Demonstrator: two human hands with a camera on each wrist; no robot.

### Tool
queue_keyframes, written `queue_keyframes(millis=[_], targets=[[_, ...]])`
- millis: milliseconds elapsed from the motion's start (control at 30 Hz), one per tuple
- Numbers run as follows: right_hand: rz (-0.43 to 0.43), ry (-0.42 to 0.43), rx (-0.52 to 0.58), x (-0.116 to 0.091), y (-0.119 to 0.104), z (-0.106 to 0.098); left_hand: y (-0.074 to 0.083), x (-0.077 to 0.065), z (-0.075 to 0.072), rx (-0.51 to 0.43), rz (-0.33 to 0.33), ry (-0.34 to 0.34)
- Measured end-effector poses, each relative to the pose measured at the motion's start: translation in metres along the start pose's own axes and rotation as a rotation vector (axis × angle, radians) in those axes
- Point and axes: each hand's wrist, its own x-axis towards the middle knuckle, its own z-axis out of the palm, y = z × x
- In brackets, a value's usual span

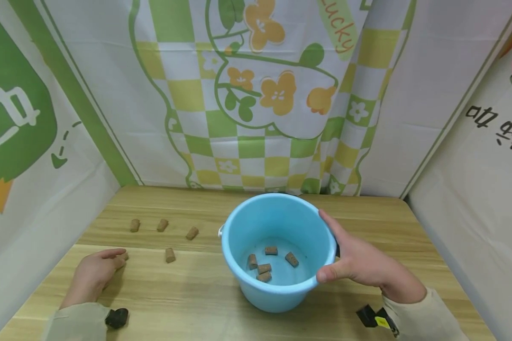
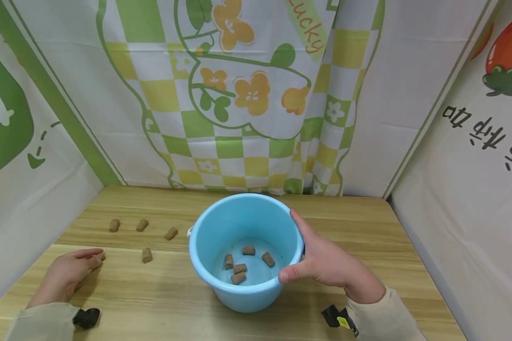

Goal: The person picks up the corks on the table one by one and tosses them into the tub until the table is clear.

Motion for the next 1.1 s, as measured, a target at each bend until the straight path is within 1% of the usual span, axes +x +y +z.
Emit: queue_keyframes(millis=[133, 167, 200, 267, 400, 433, 467, 533, 633, 667, 733, 800, 833, 933, 1100], targets=[[-0.008, -0.004, 0.015, 0.000, 0.000, 0.000, 0.004, 0.002, -0.002, 0.119, 0.041, 0.008], [-0.012, -0.006, 0.017, 0.000, 0.000, 0.000, 0.004, 0.002, -0.002, 0.127, 0.047, 0.009], [-0.015, -0.007, 0.020, 0.000, 0.000, 0.000, 0.003, 0.003, -0.002, 0.090, 0.036, -0.003], [-0.019, -0.010, 0.033, 0.000, -0.001, 0.001, 0.001, 0.004, -0.004, -0.033, 0.021, -0.061], [-0.011, -0.010, 0.048, 0.001, -0.001, 0.002, -0.006, 0.003, -0.006, -0.424, -0.022, -0.221], [-0.010, -0.009, 0.050, 0.001, -0.001, 0.002, -0.007, 0.002, -0.007, -0.492, -0.011, -0.255], [-0.008, -0.007, 0.049, 0.000, 0.000, 0.002, -0.007, 0.001, -0.007, -0.555, -0.001, -0.281], [-0.010, -0.006, 0.046, 0.000, 0.000, 0.001, -0.007, -0.002, -0.008, -0.651, 0.023, -0.312], [-0.024, -0.007, 0.042, 0.001, 0.001, 0.001, -0.001, -0.006, -0.010, -0.780, 0.021, -0.330], [-0.028, -0.008, 0.043, 0.001, 0.001, 0.000, 0.002, -0.007, -0.011, -0.811, 0.017, -0.335], [-0.033, -0.009, 0.039, 0.001, 0.000, 0.000, 0.011, -0.010, -0.013, -0.841, 0.023, -0.342], [-0.029, -0.010, 0.039, 0.001, 0.000, 0.000, 0.020, -0.011, -0.014, -0.834, 0.037, -0.341], [-0.025, -0.008, 0.036, 0.001, 0.000, 0.000, 0.025, -0.011, -0.015, -0.826, 0.054, -0.344], [-0.015, -0.002, 0.034, 0.000, 0.000, 0.000, 0.039, -0.013, -0.016, -0.793, 0.131, -0.363], [-0.036, -0.002, 0.021, 0.001, 0.001, 0.000, 0.061, -0.019, -0.015, -0.781, 0.251, -0.412]])
